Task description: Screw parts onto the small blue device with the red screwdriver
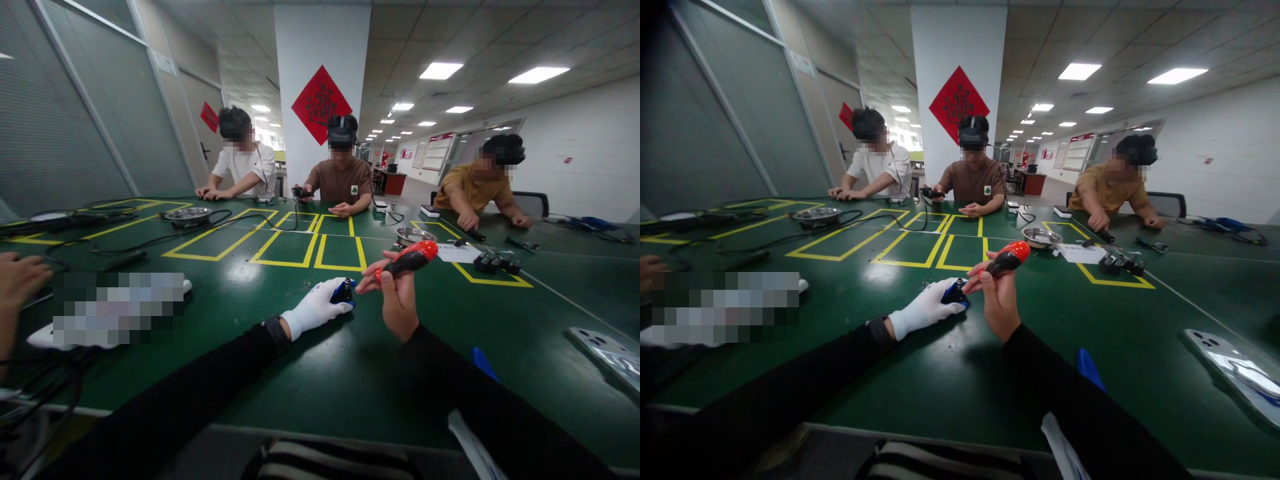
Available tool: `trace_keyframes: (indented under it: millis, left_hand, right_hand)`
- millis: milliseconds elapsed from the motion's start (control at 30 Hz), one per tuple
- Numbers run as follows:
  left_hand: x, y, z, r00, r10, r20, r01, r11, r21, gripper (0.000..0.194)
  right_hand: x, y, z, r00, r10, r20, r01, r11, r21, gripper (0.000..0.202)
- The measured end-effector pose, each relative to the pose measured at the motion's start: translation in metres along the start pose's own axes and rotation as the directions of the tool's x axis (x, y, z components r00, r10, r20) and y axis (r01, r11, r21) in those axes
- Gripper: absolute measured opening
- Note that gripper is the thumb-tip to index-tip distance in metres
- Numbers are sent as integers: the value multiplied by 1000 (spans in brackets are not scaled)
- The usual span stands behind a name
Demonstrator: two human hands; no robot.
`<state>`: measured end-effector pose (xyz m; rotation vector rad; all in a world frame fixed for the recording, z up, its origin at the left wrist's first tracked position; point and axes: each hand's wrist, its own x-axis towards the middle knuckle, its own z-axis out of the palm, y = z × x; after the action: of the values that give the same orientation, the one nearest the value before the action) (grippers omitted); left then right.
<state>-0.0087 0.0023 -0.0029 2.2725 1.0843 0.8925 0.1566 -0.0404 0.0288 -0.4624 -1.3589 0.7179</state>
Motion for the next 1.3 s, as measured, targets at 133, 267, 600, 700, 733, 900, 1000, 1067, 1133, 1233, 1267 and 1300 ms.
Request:
trace_keyframes:
  millis: [133, 267, 600, 700, 733, 900, 1000, 1067, 1133, 1233, 1267, 1300]
  left_hand:
    - [0, 0, 0, 1000, 22, 7, -22, 1000, -2, 43]
    - [0, 2, -1, 1000, 17, 6, -17, 1000, -14, 43]
    - [-1, 9, -3, 1000, 8, 21, -7, 999, -34, 29]
    - [0, 11, -4, 999, -8, 36, 10, 999, -51, 28]
    - [0, 12, -4, 999, -16, 35, 17, 998, -55, 28]
    - [1, 12, -3, 999, -29, 12, 30, 996, -79, 27]
    - [0, 11, -1, 1000, -26, 9, 27, 994, -101, 26]
    - [0, 10, 0, 1000, -23, 9, 24, 994, -110, 26]
    - [0, 10, 0, 999, -29, 16, 30, 993, -118, 27]
    - [-1, 11, 0, 999, -41, 10, 42, 992, -117, 27]
    - [-1, 11, -1, 999, -38, 3, 39, 993, -111, 27]
    - [-1, 12, -1, 999, -34, -4, 33, 994, -104, 27]
  right_hand:
    - [-2, 3, -1, 999, 15, 47, -14, 1000, -28, 26]
    - [-2, 4, -1, 998, 1, 56, 0, 1000, -26, 26]
    - [-3, 3, 0, 998, 7, 58, -6, 1000, -27, 26]
    - [-2, 3, 2, 999, 22, 40, -21, 1000, -12, 27]
    - [-2, 2, 2, 999, 32, 32, -32, 999, -5, 28]
    - [0, -1, 5, 992, 121, 21, -122, 992, 33, 34]
    - [0, -1, 6, 987, 159, 9, -160, 986, 42, 31]
    - [1, -1, 7, 985, 174, 10, -174, 984, 42, 28]
    - [2, 0, 7, 984, 180, 17, -180, 983, 36, 24]
    - [2, 2, 7, 984, 178, 8, -178, 984, 8, 25]
    - [2, 3, 7, 984, 176, 2, -176, 984, 3, 26]
    - [1, 4, 6, 985, 174, -3, -174, 985, 5, 27]
